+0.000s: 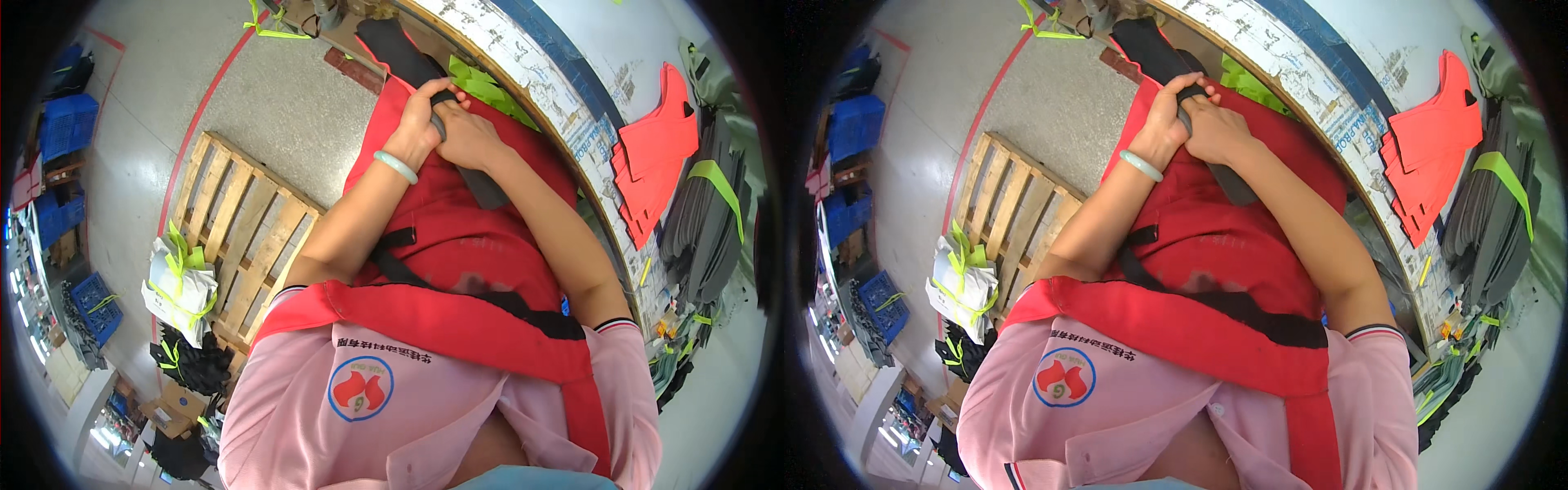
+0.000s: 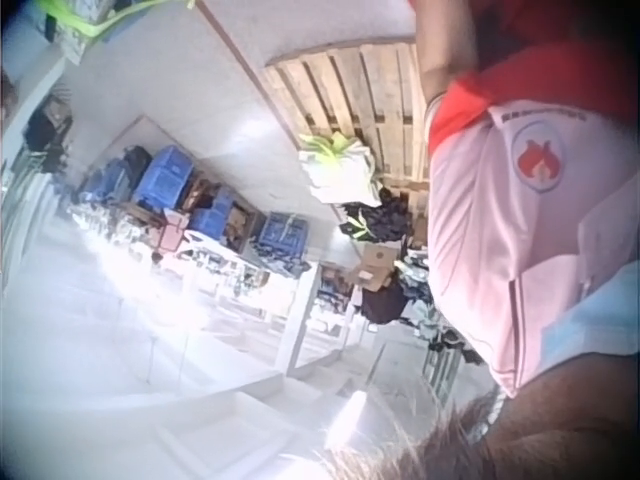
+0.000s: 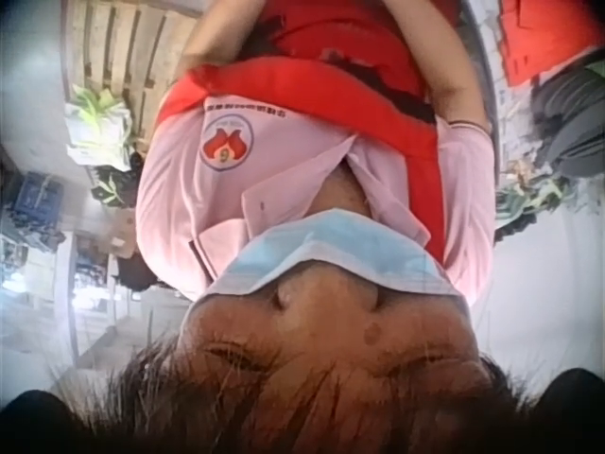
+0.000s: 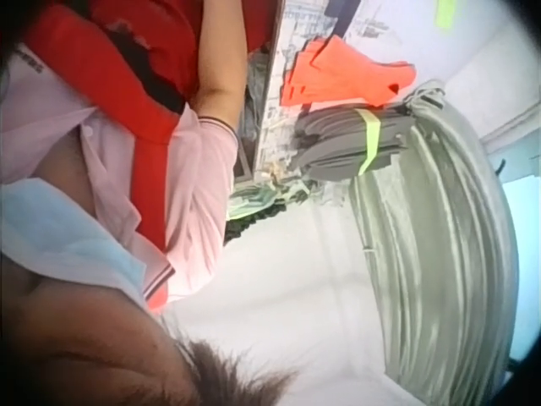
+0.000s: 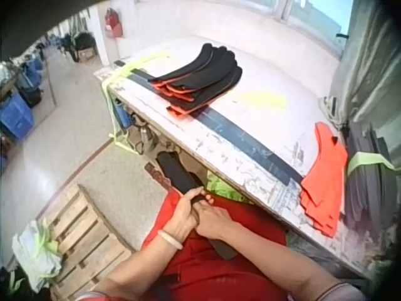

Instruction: Inspecting and organizing curved fabric components on a factory workbench.

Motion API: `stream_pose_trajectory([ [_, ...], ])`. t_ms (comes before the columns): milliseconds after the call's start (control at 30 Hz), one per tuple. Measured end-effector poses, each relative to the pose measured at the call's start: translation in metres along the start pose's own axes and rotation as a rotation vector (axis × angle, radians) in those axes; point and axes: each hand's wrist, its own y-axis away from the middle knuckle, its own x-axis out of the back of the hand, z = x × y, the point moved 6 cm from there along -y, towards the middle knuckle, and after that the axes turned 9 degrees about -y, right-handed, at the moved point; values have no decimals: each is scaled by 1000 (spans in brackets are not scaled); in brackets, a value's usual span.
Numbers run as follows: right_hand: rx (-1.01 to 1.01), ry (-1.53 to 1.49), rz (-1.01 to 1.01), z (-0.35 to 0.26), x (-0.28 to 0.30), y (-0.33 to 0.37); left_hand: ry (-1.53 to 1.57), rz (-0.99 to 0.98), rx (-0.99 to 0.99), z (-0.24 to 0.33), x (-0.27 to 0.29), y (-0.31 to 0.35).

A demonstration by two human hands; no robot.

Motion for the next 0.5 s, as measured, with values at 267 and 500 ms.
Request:
stream_pose_trajectory([
  [267,50,-98,69,-15,7,28,22,-69,-46,-1,13,1],
  [500,64,-129,-9,-2,12,37,82,-47,36,-3,-4,15],
])
